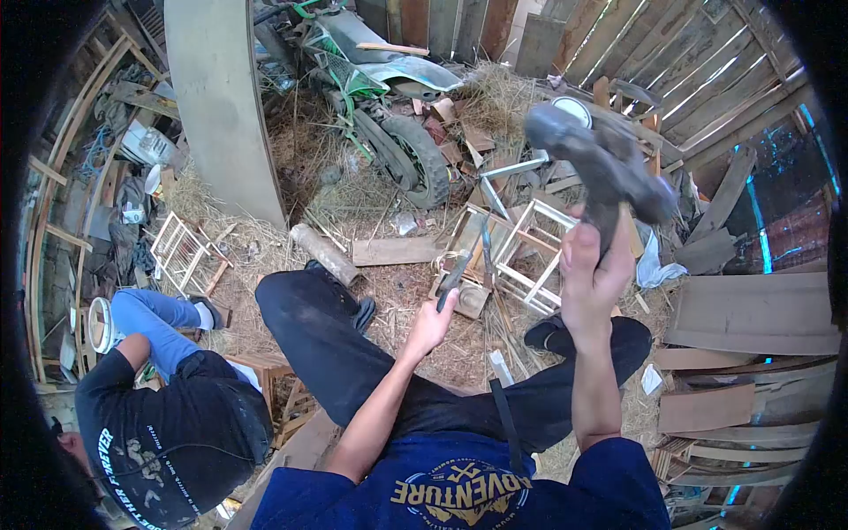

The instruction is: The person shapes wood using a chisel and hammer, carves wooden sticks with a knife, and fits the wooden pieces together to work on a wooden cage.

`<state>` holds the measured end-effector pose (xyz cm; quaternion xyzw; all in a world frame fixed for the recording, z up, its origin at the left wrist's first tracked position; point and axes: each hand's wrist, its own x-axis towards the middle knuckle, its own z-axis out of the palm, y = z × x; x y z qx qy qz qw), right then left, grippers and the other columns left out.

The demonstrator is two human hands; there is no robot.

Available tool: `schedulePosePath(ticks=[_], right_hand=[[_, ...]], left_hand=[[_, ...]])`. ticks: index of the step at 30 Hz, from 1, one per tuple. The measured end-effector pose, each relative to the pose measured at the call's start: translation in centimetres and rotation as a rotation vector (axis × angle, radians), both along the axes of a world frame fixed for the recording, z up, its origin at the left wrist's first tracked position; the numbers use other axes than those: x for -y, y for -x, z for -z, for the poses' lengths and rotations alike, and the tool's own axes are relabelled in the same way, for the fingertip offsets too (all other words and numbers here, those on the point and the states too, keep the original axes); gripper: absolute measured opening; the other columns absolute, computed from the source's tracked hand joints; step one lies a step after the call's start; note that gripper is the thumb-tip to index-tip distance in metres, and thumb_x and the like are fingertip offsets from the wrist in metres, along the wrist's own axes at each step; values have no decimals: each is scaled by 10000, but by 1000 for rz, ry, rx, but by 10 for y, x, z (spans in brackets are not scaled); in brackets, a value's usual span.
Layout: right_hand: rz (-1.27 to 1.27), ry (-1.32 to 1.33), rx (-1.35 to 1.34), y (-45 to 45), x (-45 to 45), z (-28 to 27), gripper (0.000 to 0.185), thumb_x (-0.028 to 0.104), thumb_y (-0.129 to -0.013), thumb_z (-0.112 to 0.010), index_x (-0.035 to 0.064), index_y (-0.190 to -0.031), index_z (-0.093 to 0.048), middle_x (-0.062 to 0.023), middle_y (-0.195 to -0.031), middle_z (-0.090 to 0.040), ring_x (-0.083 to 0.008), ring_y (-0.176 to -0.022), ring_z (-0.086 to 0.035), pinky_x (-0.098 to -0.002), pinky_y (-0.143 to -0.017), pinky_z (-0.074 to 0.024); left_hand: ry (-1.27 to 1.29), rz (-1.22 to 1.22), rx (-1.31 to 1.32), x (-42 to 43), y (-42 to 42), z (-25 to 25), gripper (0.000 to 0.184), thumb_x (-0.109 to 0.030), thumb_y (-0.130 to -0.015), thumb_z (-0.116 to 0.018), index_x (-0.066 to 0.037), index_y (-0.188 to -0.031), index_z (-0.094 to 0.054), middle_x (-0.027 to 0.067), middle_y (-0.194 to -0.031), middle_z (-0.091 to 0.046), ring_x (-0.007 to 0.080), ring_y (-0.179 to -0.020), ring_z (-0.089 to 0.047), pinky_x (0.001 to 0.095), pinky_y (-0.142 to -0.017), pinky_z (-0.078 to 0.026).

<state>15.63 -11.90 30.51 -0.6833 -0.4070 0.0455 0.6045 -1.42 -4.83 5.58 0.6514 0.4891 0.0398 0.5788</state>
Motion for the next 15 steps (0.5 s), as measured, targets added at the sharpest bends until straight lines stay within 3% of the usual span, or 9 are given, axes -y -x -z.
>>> schedulePosePath(ticks=[1, 2, 3, 5, 6, 7, 8, 12, 15], right_hand=[[5, -87, 40, -1, -3, 13, 380, 385, -1021, -506, 12, -1080, -552, 33, -680, -434, -28, -595, -416, -184, -502, -322], [45, -107, 129, -5, -7, 42, 379, 375, -1021, -505, 3, -1083, -546, 24, -695, -461, -41, -600, -430, -199, -512, -349], [88, -128, 221, -9, -10, 85, 379, 366, -1021, -505, -6, -1086, -541, 15, -711, -488, -55, -604, -444, -215, -521, -375], [98, -82, 269, -1, -17, 130, 368, 310, -1003, -537, -40, -1114, -524, -139, -837, -640, -214, -640, -599, -347, -604, -494], [70, 430, 28, 13, -6, 135, 364, 279, -983, -549, -52, -1135, -531, -284, -899, -663, -403, -739, -665, -455, -694, -514], [-62, 851, -14, 6, -9, 155, 370, 293, -985, -533, -43, -1139, -551, -316, -818, -635, -490, -778, -638, -483, -713, -505], [-48, 856, 21, 5, -4, 175, 473, 405, -991, -513, -45, -1112, -594, -285, -712, -639, -446, -746, -674, -499, -634, -504], [-32, 594, -196, 15, -10, 170, 478, 457, -965, -547, -12, -995, -635, -244, -720, -642, -410, -703, -658, -467, -628, -475], [0, 574, -168, 15, -10, 145, 492, 466, -972, -544, -16, -988, -638, -151, -656, -611, -294, -596, -614, -416, -578, -458]], left_hand=[[7, -12, 20, 0, -1, 6, 674, -607, -963, -475, -21, -634, -531, 70, -525, -489, 186, -493, -524, 383, -492, -407], [12, -21, 41, -1, -1, 12, 652, -601, -969, -472, -71, -590, -493, 0, -495, -446, 127, -439, -473, 342, -426, -372], [30, -31, 50, -2, -2, 8, 653, -603, -969, -471, -71, -591, -495, 3, -494, -451, 130, -436, -476, 342, -424, -376], [68, -48, 67, -6, -3, -6, 656, -607, -968, -469, -71, -591, -500, 8, -493, -462, 135, -429, -482, 341, -419, -385], [82, -52, 87, -7, -3, -13, 658, -614, -963, -470, -69, -596, -505, 18, -489, -472, 145, -418, -490, 342, -417, -398], [53, -33, 99, -5, -5, -14, 663, -619, -960, -472, -64, -600, -511, 23, -489, -478, 148, -418, -495, 343, -418, -401], [23, -2, 100, 2, -4, -14, 667, -625, -956, -473, -59, -605, -517, 28, -490, -484, 151, -418, -500, 343, -420, -404], [-12, 12, 43, 16, -7, 3, 702, -656, -937, -481, -25, -640, -564, 50, -506, -514, 157, -425, -516, 340, -422, -407], [58, -8, 49, 10, -14, 0, 726, -642, -941, -479, 16, -666, -615, 101, -518, -546, 210, -483, -575, 386, -498, -450]])
